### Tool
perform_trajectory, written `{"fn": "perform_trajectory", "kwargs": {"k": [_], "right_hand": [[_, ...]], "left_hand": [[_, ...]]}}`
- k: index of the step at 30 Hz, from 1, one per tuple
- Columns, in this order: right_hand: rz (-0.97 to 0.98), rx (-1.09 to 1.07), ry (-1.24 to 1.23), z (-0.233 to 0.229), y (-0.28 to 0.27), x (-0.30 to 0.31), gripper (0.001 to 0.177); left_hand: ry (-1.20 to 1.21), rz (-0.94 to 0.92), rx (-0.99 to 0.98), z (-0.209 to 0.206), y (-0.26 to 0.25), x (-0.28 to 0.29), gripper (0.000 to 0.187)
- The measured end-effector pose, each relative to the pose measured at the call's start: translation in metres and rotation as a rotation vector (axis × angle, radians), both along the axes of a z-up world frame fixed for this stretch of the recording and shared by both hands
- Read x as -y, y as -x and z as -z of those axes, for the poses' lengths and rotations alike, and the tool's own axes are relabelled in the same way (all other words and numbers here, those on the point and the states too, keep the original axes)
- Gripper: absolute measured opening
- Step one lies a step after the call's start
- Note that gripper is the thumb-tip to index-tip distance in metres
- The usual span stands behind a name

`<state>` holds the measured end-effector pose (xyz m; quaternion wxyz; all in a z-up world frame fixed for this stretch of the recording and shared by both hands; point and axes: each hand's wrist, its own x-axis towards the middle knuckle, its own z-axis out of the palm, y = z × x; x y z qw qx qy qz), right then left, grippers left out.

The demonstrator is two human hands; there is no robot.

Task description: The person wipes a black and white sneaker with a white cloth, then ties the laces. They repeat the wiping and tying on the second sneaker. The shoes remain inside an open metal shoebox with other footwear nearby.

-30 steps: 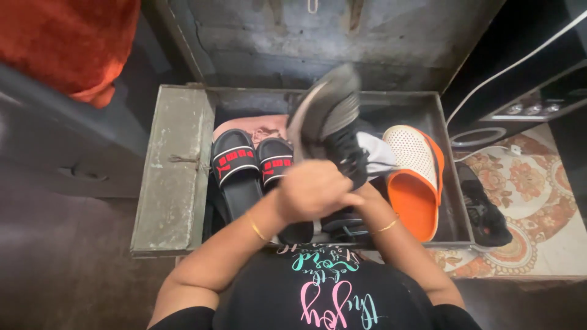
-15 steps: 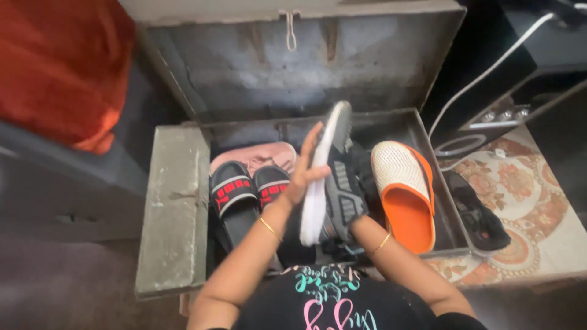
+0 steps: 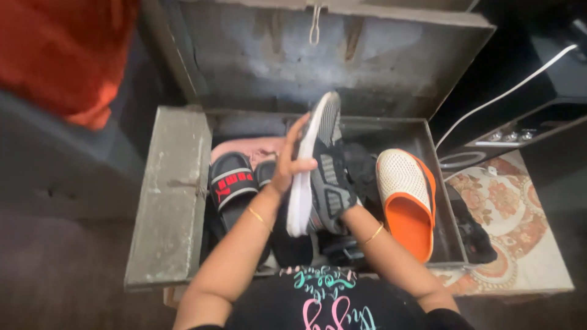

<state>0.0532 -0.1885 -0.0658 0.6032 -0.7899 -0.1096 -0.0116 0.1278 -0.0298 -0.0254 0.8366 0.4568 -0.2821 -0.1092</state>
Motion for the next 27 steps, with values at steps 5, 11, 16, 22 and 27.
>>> {"fn": "perform_trajectory", "kwargs": {"k": [5, 11, 16, 22, 27], "right_hand": [[-0.143, 0.239, 0.359, 0.008, 0.022, 0.005, 0.043], [-0.148, 0.148, 0.485, -0.048, 0.018, -0.026, 0.058], [-0.127, -0.298, 0.855, -0.109, -0.002, -0.058, 0.062], [0.033, -0.076, 0.131, -0.061, -0.037, -0.046, 0.044], [0.033, -0.071, -0.237, -0.052, -0.058, -0.039, 0.034]], "left_hand": [[0.085, -0.004, 0.011, 0.001, -0.021, -0.024, 0.102], [0.123, 0.099, -0.007, -0.014, -0.016, -0.027, 0.101], [0.152, 0.114, -0.031, -0.005, -0.014, -0.022, 0.099], [0.137, 0.109, -0.285, 0.008, -0.008, -0.013, 0.083], [0.173, 0.1, -0.329, 0.011, -0.011, -0.009, 0.079]]}}
